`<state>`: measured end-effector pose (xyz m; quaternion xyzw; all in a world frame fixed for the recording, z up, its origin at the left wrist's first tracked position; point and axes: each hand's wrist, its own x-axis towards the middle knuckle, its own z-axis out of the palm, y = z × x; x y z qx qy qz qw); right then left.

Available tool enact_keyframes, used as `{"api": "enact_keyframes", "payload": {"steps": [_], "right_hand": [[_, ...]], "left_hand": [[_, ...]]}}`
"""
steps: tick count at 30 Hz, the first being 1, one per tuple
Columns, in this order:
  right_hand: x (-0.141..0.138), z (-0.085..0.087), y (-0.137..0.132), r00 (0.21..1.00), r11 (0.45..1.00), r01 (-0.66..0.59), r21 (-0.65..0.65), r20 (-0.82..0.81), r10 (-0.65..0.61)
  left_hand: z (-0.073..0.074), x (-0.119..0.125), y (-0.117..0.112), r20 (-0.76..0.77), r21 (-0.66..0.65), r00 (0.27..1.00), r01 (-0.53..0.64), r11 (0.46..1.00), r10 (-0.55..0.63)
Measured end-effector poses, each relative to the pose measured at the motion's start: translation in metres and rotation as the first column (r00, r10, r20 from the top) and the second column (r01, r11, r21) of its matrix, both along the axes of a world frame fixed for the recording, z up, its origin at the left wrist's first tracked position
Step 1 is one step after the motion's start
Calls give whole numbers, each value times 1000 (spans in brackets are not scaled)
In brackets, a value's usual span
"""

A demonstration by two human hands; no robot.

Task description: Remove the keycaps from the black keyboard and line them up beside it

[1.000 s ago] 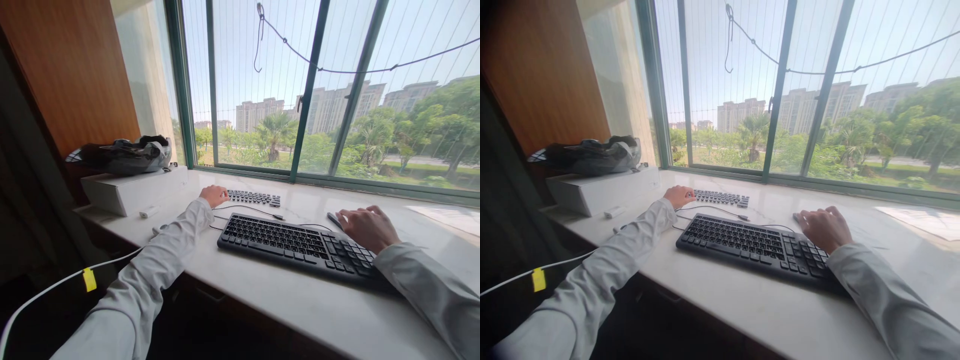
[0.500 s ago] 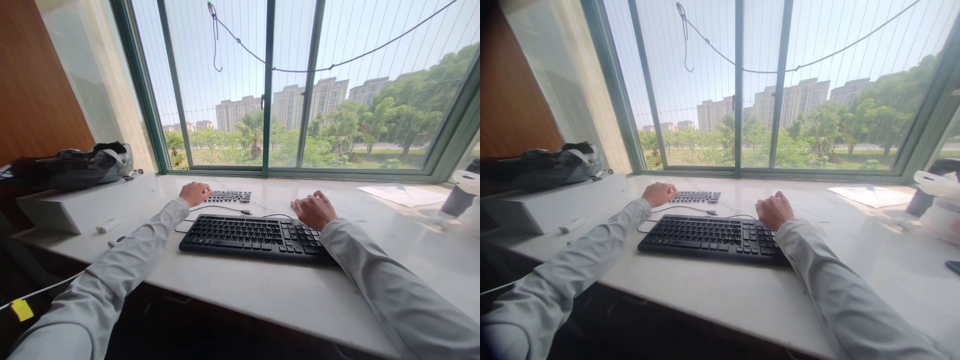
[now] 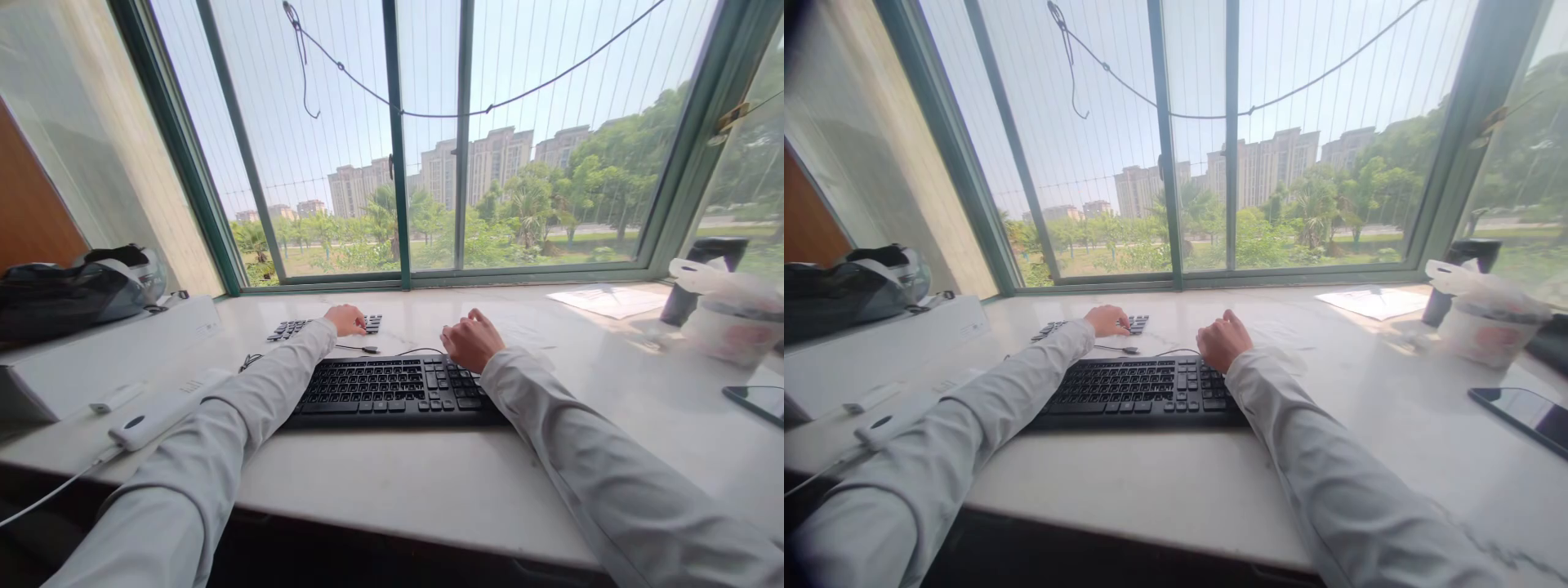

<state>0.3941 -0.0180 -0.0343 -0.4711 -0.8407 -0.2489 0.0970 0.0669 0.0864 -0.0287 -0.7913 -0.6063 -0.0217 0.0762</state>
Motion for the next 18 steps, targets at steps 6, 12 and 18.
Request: {"api": "enact_keyframes", "payload": {"steps": [6,12,18], "right_hand": [[-3,3,-4,998,998,-65,-7,-14,64],[-1,5,-4,988,989,-146,-29,-45,144],[-4,5,-10,888,863,-410,-296,-347,302]], "left_hand": [[13,9,-16,57,-1,996,62,998,-62],[28,39,-85,292,-18,889,375,927,-354],[20,67,-142,487,-141,760,554,820,-430]]}}
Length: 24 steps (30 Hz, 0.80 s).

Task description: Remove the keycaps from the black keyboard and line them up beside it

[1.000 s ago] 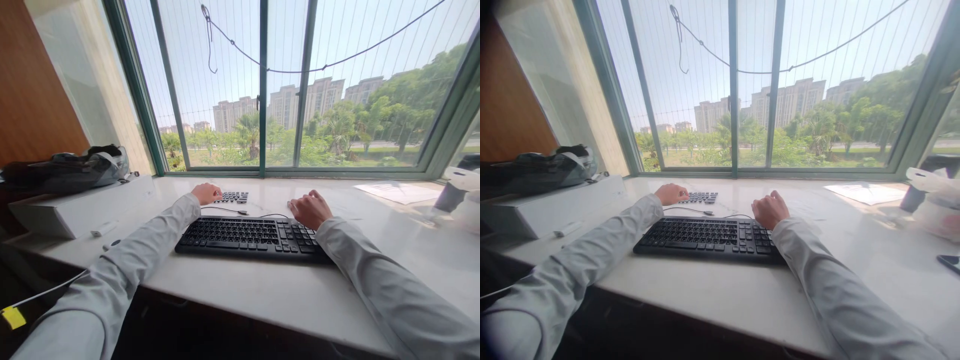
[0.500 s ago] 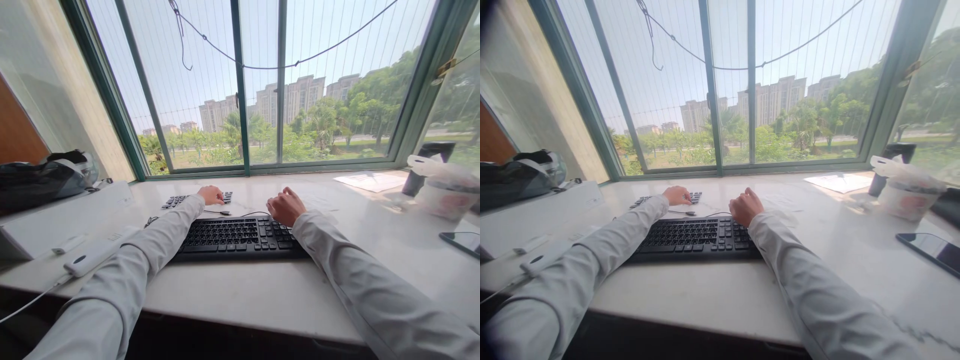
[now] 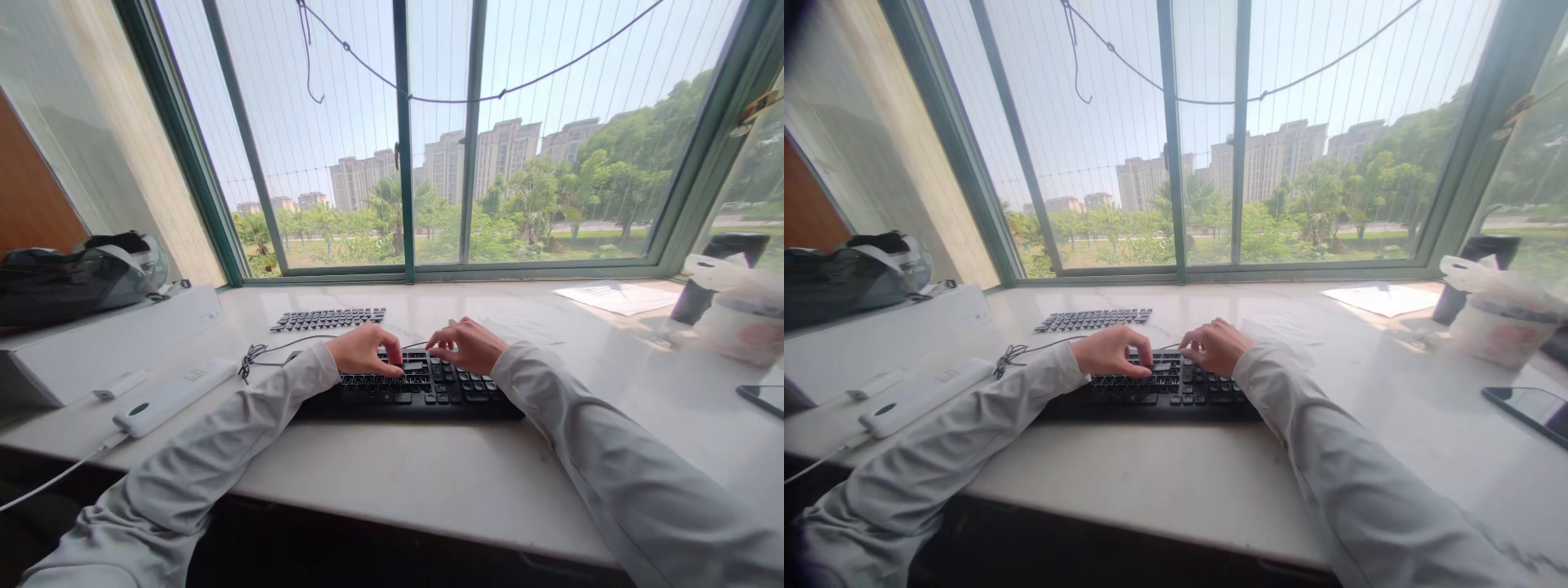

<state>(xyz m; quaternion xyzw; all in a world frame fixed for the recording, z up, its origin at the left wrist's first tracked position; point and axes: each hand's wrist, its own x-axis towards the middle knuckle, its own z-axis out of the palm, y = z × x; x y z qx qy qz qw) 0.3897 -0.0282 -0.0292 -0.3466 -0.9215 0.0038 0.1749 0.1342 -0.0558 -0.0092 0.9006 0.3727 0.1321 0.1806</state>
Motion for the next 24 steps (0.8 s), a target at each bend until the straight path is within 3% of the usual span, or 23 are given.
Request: {"api": "enact_keyframes", "payload": {"steps": [4,9,19,24], "right_hand": [[-6,4,-12,981,954,-184,-238,-105,163],[-13,5,-21,980,925,-195,-327,-110,167],[-12,-2,-16,979,898,-201,-392,-99,176],[-14,-3,-17,977,913,-212,-348,-111,185]], "left_hand": [[-6,3,-4,60,-95,998,32,995,-27],[-12,4,-5,106,-129,994,44,991,-31],[-20,6,-8,113,-18,993,37,999,-35],[-23,5,-4,118,21,987,111,994,-113]]}}
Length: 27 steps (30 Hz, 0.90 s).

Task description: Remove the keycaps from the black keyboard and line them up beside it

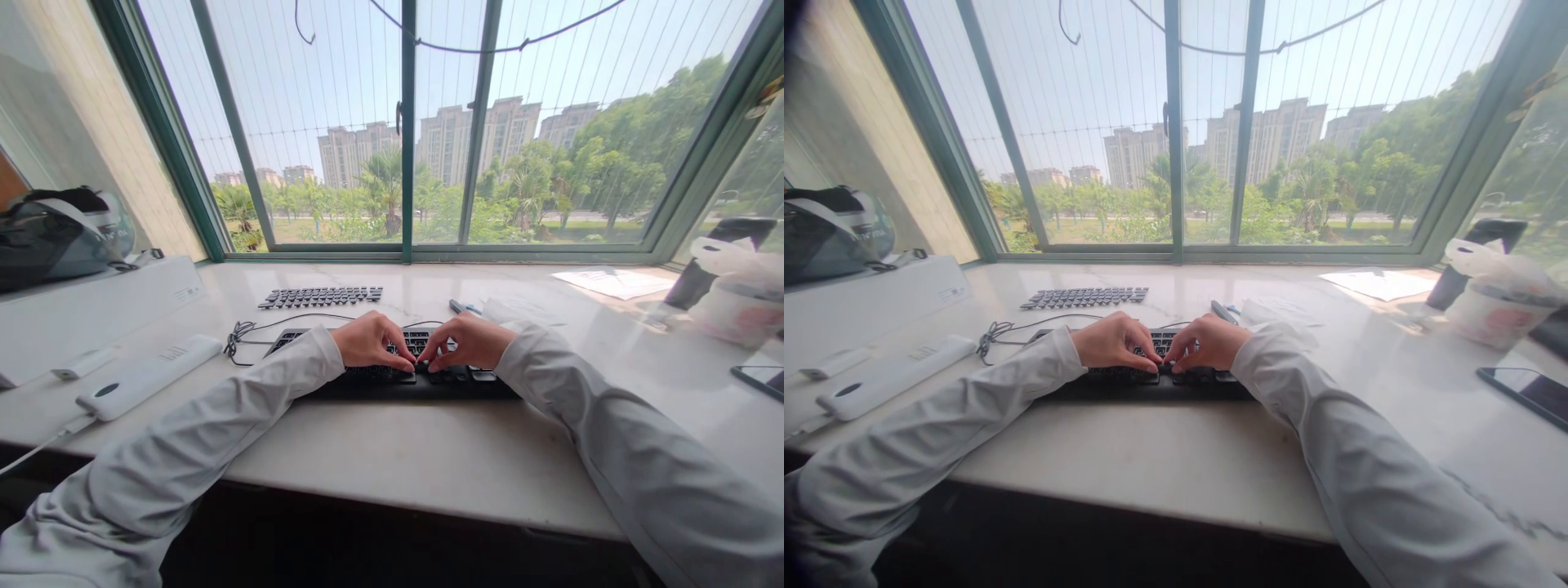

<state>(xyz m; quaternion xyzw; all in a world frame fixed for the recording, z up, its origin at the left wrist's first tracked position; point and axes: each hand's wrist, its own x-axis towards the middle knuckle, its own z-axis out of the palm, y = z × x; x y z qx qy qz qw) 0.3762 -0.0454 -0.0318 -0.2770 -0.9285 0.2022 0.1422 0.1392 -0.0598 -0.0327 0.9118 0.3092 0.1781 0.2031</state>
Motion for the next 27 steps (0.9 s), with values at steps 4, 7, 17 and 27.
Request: {"api": "enact_keyframes", "payload": {"steps": [4,7,17,27], "right_hand": [[0,0,0,999,998,-33,53,22,32],[1,1,-1,995,992,-88,88,47,84],[-3,6,-7,985,978,-155,137,95,143],[-8,17,-23,960,947,-207,248,240,147]], "left_hand": [[-2,0,1,27,-8,998,54,999,-54],[0,-2,0,-6,33,994,111,993,-111],[14,-1,-12,-178,221,955,274,936,-237],[13,1,-18,-255,307,949,259,916,-183]]}}
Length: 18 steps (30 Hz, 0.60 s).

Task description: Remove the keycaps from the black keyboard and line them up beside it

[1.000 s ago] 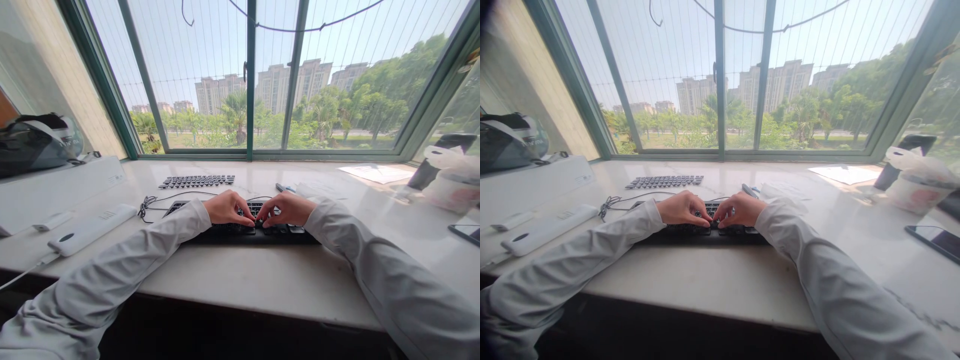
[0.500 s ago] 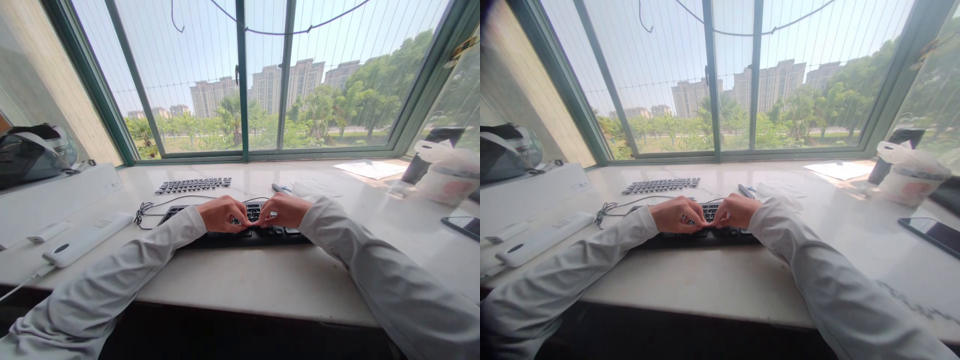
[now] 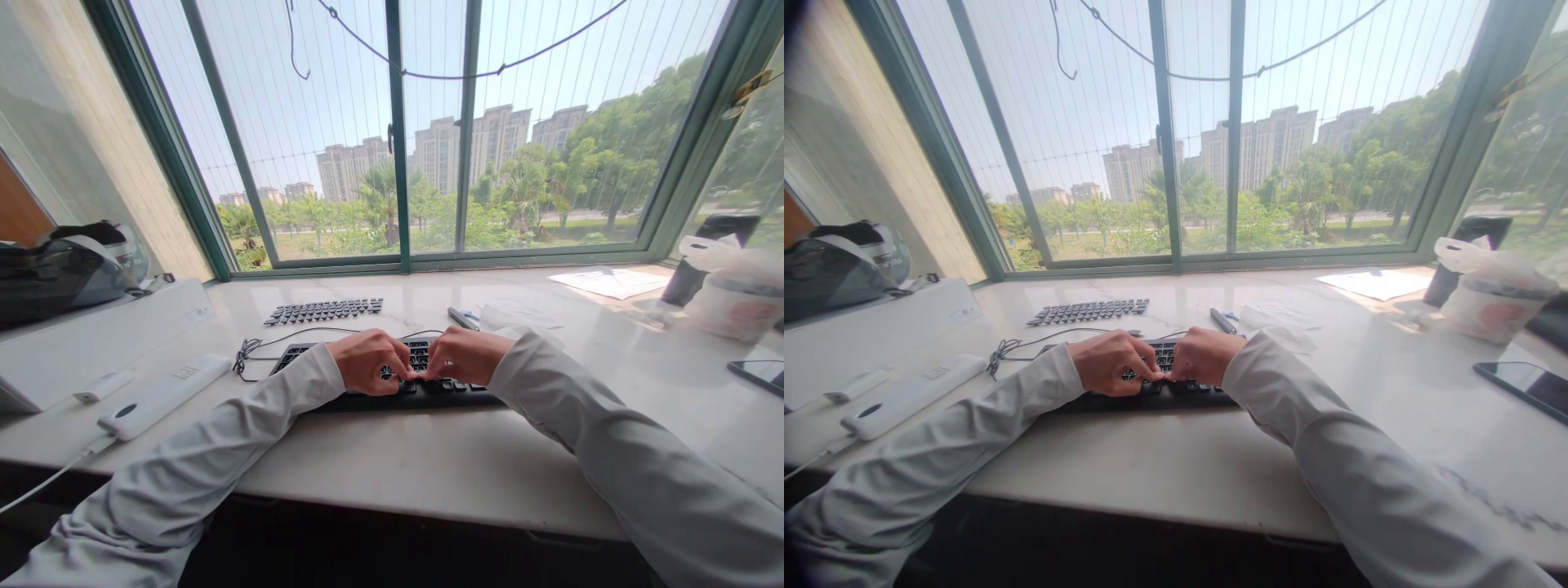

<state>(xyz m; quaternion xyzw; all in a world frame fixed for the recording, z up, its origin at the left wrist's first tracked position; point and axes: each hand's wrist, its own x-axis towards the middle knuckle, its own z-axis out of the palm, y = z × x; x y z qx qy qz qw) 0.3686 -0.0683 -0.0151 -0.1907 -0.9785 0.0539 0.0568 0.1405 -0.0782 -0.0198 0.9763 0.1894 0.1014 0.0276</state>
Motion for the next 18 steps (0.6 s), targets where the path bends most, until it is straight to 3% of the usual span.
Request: {"api": "enact_keyframes", "payload": {"steps": [10,18], "right_hand": [[-7,12,-18,963,973,101,205,225,-148],[-17,11,-33,949,943,176,282,204,-239]], "left_hand": [[-1,6,-4,-34,58,999,-1,998,3],[-7,2,2,15,5,997,75,997,-75]]}}
